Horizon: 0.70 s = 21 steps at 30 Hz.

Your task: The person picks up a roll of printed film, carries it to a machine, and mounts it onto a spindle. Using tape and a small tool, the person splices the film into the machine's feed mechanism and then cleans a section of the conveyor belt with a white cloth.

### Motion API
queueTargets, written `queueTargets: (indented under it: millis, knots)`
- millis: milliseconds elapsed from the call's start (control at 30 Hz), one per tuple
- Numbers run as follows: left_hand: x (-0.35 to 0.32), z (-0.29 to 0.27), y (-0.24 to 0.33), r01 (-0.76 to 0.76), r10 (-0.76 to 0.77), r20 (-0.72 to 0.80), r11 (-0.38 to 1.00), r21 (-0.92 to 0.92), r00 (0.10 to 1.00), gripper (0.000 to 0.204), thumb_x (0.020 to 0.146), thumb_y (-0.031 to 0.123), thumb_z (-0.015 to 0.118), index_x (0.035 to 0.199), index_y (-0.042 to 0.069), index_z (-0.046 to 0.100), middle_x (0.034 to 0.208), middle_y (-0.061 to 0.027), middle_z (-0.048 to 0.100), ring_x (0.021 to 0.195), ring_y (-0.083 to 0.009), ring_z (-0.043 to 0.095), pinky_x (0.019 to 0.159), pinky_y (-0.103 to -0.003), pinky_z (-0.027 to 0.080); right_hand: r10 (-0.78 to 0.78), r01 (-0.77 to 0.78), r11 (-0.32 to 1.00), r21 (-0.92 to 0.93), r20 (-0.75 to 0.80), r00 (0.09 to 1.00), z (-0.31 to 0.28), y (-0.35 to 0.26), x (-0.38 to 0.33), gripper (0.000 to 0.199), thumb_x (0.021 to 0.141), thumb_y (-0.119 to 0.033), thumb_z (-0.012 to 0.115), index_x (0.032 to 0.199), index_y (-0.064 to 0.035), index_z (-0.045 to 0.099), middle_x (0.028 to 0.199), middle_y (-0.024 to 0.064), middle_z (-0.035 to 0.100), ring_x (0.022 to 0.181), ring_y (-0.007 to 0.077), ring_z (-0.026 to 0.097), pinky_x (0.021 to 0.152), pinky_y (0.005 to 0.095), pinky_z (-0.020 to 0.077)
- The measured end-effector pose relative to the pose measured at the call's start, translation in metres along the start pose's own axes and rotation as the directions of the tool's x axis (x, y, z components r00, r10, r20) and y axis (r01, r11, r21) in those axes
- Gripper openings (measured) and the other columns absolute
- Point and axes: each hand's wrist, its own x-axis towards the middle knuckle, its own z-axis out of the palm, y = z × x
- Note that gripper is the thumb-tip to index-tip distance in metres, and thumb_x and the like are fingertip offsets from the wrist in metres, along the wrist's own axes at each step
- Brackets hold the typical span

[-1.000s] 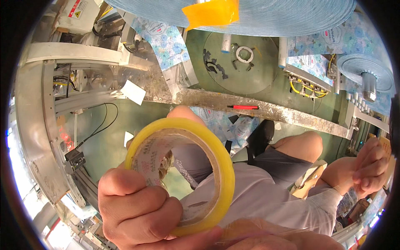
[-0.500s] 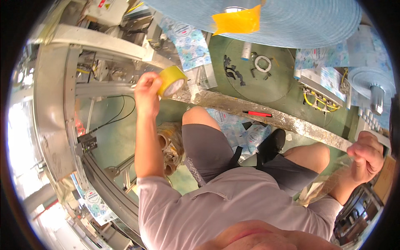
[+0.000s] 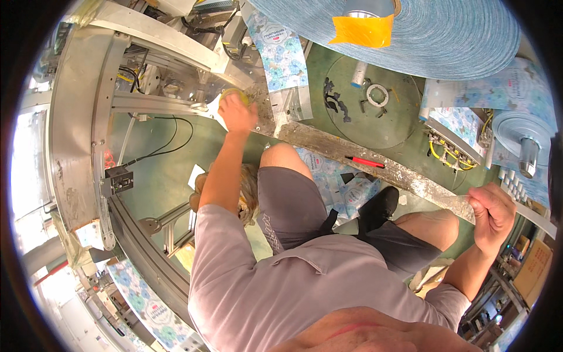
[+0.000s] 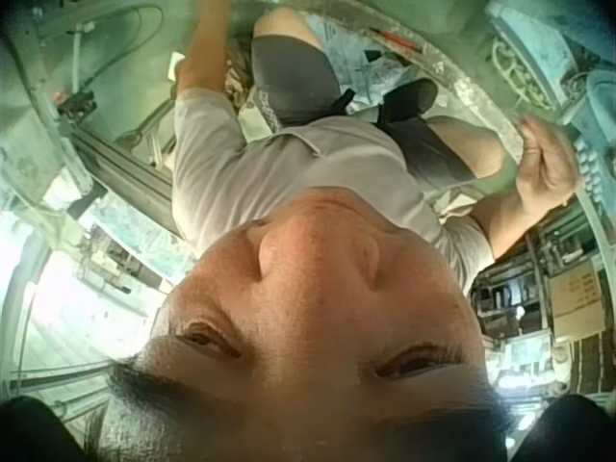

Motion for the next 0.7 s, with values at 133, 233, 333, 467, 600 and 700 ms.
queueTargets:
  millis: [133, 233, 333, 467, 600, 700]
  knots:
    - [-0.011, 0.007, 0.038, -0.182, 0.252, 0.344, 0.958, -0.223, 0.905, 0.071, 0.089, 0.041, 0.081, 0.144, 0.005, 0.053, 0.152, -0.021, 0.053, 0.148, -0.0387, 0.043, 0.117, -0.057, 0.038, 0.021, -0.021, 1.0, -0.014, -0.002, 1.0, 0.005, 0.003, 0.0, 0.012, 0.09, -0.004, 0.08, 0.099, 0.0025, 0.076, 0.078, 0.0108, 0.071, 0.067, 0.021, 0.064, 0.059, 0.0305, 0.0458]
    - [-0.015, 0.011, 0.045, -0.491, 0.509, 0.428, 0.856, -0.163, 0.747, 0.086, 0.091, 0.041, 0.079, 0.163, 0.012, 0.041, 0.17, -0.0136, 0.036, 0.16, -0.0328, 0.03, 0.128, -0.048, 0.032, 0.019, -0.019, 1.0, -0.015, 0.006, 1.0, 0.01, 0.004, 0.001, 0.012, 0.089, -0.003, 0.081, 0.099, 0.0021, 0.076, 0.078, 0.0106, 0.071, 0.066, 0.0214, 0.064, 0.058, 0.0311, 0.046]
    - [-0.023, 0.006, 0.026, -0.581, 0.594, 0.465, 0.791, -0.191, 0.656, 0.089, 0.094, 0.038, 0.078, 0.167, 0.013, 0.035, 0.178, -0.0083, 0.023, 0.164, -0.0311, 0.024, 0.131, -0.047, 0.03, 0.022, -0.021, 1.0, -0.023, 0.048, 0.999, 0.014, 0.006, 0.004, 0.011, 0.089, -0.001, 0.08, 0.098, 0.002, 0.076, 0.078, 0.0107, 0.071, 0.065, 0.0219, 0.064, 0.057, 0.0319, 0.0468]
    - [-0.047, -0.003, -0.003, -0.683, 0.692, 0.424, 0.702, -0.202, 0.585, 0.087, 0.092, 0.031, 0.079, 0.166, 0.013, 0.037, 0.177, -0.0089, 0.027, 0.16, -0.0321, 0.031, 0.128, -0.047, 0.033, 0.019, -0.013, 0.998, -0.058, 0.096, 0.995, 0.025, 0.01, 0.016, 0.01, 0.088, 0.001, 0.079, 0.097, 0.0017, 0.076, 0.078, 0.0113, 0.07, 0.065, 0.023, 0.064, 0.058, 0.0326, 0.0472]
    - [-0.055, 0.0, -0.014, -0.526, 0.614, 0.396, 0.79, -0.315, 0.683, 0.085, 0.093, 0.03, 0.079, 0.166, 0.016, 0.038, 0.173, -0.0054, 0.037, 0.159, -0.0288, 0.034, 0.125, -0.049, 0.036, 0.008, -0.003, 0.999, -0.035, 0.131, 0.991, 0.044, 0.018, 0.031, 0.01, 0.088, 0.002, 0.079, 0.097, 0.0015, 0.076, 0.078, 0.0118, 0.069, 0.064, 0.0243, 0.063, 0.058, 0.0334, 0.0473]
    - [-0.051, 0.003, -0.015, -0.562, 0.633, 0.383, 0.774, -0.292, 0.673, 0.084, 0.093, 0.027, 0.079, 0.166, 0.017, 0.039, 0.168, -0.0051, 0.044, 0.155, -0.0294, 0.04, 0.123, -0.049, 0.039, -0.009, 0.011, 1.0, -0.012, 0.166, 0.986, 0.059, 0.021, 0.042, 0.01, 0.087, 0.002, 0.079, 0.097, 0.0011, 0.075, 0.074, 0.0118, 0.065, 0.061, 0.026, 0.06, 0.057, 0.0354, 0.0459]
